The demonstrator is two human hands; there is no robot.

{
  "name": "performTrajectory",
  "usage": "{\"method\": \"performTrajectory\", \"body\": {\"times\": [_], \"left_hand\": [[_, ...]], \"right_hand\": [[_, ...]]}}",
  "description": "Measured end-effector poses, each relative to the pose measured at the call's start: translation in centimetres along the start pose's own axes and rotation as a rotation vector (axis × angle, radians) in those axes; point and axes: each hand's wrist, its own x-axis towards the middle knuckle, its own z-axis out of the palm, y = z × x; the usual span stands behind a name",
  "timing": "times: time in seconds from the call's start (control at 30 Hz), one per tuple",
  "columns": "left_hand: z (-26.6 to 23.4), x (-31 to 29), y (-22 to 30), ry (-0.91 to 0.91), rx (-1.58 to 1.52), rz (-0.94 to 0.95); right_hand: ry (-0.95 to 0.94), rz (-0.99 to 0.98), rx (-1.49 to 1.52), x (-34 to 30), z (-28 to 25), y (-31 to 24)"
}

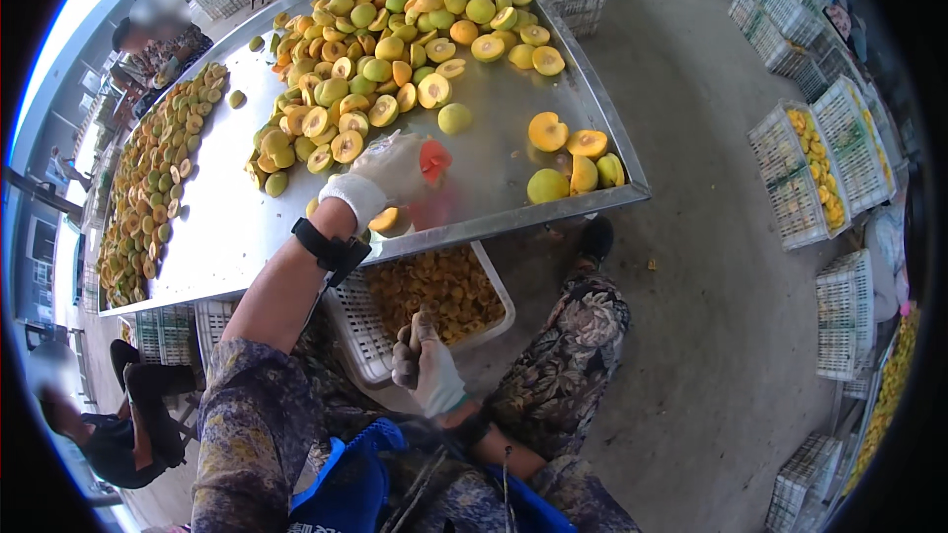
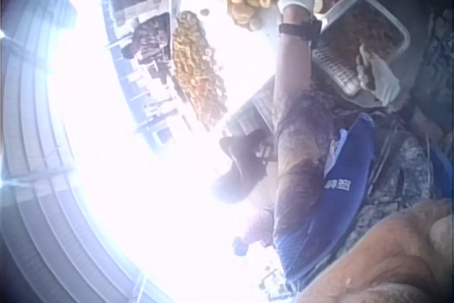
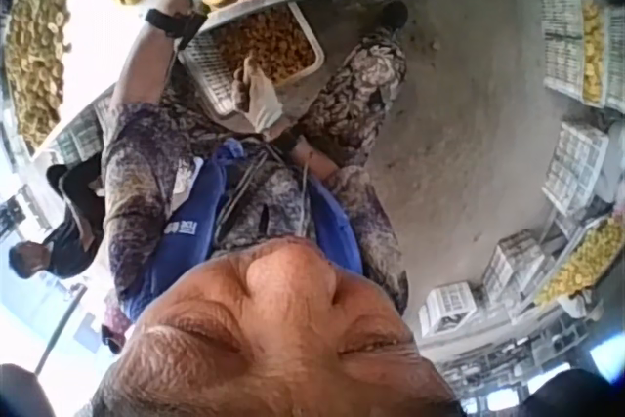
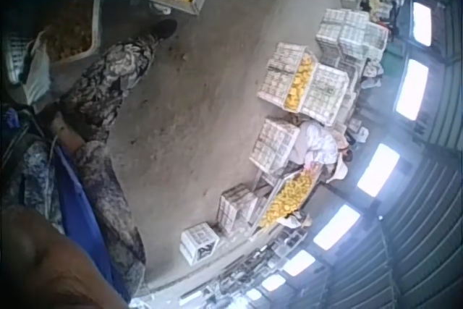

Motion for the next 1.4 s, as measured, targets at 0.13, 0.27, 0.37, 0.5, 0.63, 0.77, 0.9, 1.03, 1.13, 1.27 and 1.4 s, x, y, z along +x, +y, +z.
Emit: {"method": "performTrajectory", "body": {"times": [0.13, 0.27, 0.37, 0.5, 0.63, 0.77, 0.9, 1.03, 1.13, 1.27, 1.4], "left_hand": [[0.7, 0.1, -0.2, 0.107, -0.006, -0.033], [0.2, 1.1, -1.5, 0.301, -0.092, -0.089], [0.1, 3.4, -0.5, 0.279, -0.034, 0.055], [2.0, 7.0, -0.5, 0.148, 0.164, 0.095], [0.9, 6.3, 0.0, 0.029, -0.027, -0.066], [-0.9, 2.3, -2.2, -0.102, -0.221, -0.140], [-1.2, -4.9, -3.0, 0.062, -1.211, 0.127], [0.4, -12.0, -0.8, 0.201, -1.427, 0.111], [2.8, -15.6, -0.8, 0.152, -1.474, 0.054], [5.4, -17.9, 1.4, 0.263, -1.554, -0.077], [7.7, -18.5, 2.5, 0.356, -1.618, -0.019]], "right_hand": [[-0.038, 0.001, 0.036, 0.3, -0.4, 0.0], [-0.055, -0.022, 0.042, 0.1, -0.7, -0.3], [-0.041, -0.029, 0.007, -0.1, -0.5, 0.1], [0.002, 0.017, 0.038, 0.2, -0.3, 0.3], [-0.011, 0.009, 0.017, -0.6, 0.6, -0.2], [-0.074, -0.013, -0.134, -1.1, 1.1, 0.2], [-0.166, -0.297, -0.403, -1.2, -0.1, 0.2], [0.140, -0.887, -0.770, -0.2, -0.6, -0.3], [0.065, -0.681, -0.528, -3.8, 2.0, -1.9], [-0.084, -0.636, -0.732, -5.1, 4.1, -1.6], [-0.073, -0.801, -0.870, -4.0, 3.7, -0.9]]}}
